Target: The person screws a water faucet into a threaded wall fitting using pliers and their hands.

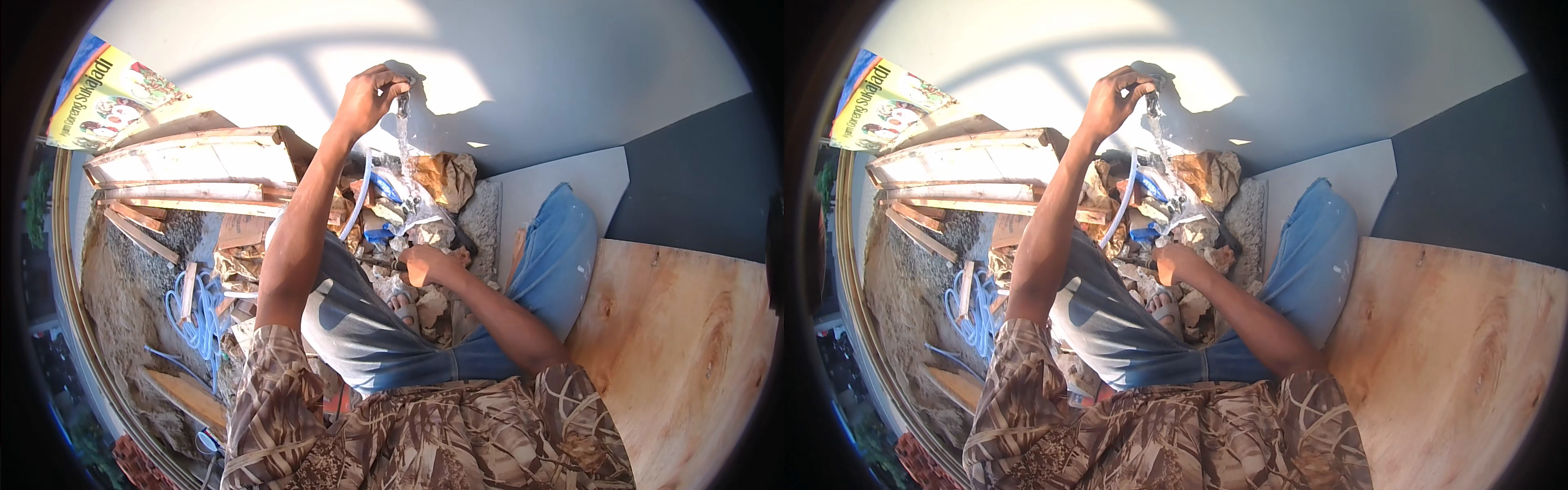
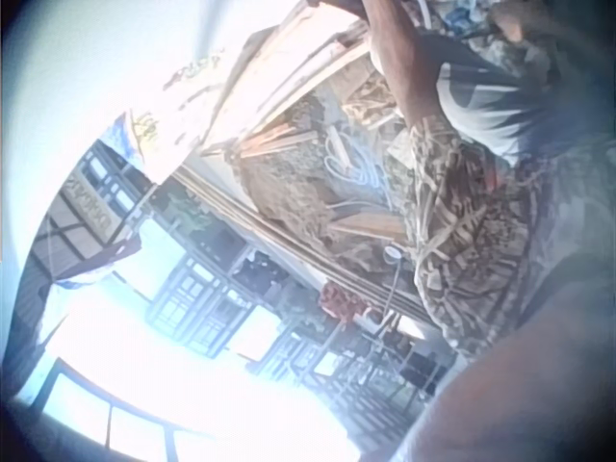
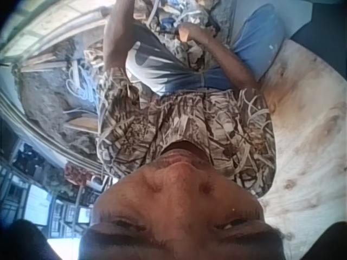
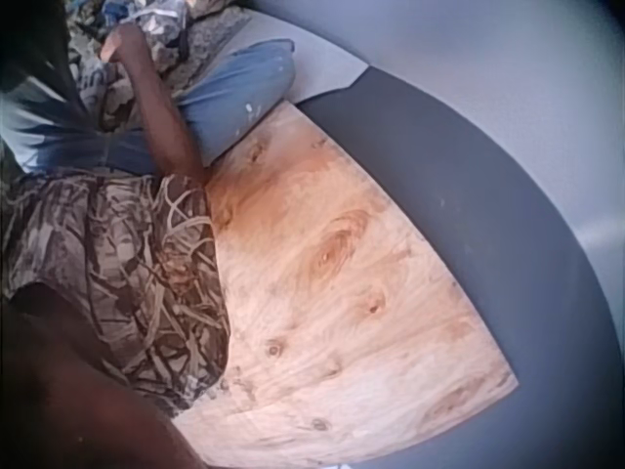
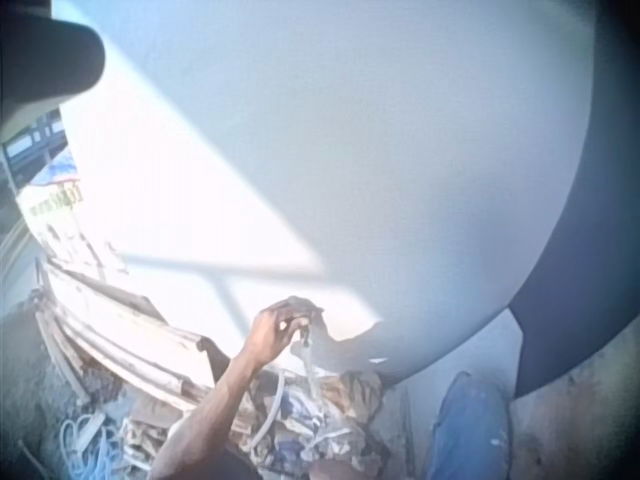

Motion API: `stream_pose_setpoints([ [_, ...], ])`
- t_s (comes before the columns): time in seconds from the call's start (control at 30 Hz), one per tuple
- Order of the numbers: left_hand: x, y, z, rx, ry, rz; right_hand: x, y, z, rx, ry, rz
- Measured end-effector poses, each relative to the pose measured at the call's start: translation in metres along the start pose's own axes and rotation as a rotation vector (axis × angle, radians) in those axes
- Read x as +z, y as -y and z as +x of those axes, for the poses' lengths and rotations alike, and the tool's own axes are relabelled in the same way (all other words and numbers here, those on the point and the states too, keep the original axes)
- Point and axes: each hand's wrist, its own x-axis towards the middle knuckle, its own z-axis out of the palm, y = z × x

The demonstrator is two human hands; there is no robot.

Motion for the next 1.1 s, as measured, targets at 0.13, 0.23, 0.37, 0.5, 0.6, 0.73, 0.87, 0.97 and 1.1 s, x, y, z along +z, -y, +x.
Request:
stream_pose_setpoints([
  [0.13, 0.001, 0.002, 0.001, 0.06, -0.015, -0.022, 0.005, -0.001, 0.002, -0.037, 0.022, -0.025],
  [0.23, 0.001, 0.002, 0.001, 0.081, -0.031, -0.037, 0.006, -0.001, -0.001, -0.046, 0.027, 0.03],
  [0.37, 0.0, 0.001, 0.0, 0.049, -0.008, -0.015, 0.005, 0.0, 0.001, -0.039, 0.072, 0.013],
  [0.5, 0.002, 0.002, 0.002, 0.056, -0.005, 0.008, 0.009, -0.003, 0.003, -0.034, 0.074, 0.003],
  [0.6, 0.0, 0.005, 0.001, 0.029, 0.037, 0.0, 0.006, 0.001, 0.003, -0.017, 0.106, 0.002],
  [0.73, -0.002, 0.002, 0.001, -0.004, 0.057, -0.015, 0.003, 0.004, 0.003, -0.003, 0.132, 0.005],
  [0.87, -0.004, -0.003, 0.002, -0.021, 0.073, -0.058, 0.005, 0.004, 0.001, -0.001, 0.08, 0.028],
  [0.97, -0.005, -0.002, 0.001, -0.022, 0.083, -0.087, 0.006, 0.005, 0.001, 0.009, 0.02, 0.028],
  [1.1, -0.007, 0.0, 0.001, 0.041, 0.051, -0.085, 0.003, 0.008, 0.002, 0.005, 0.077, 0.015],
])
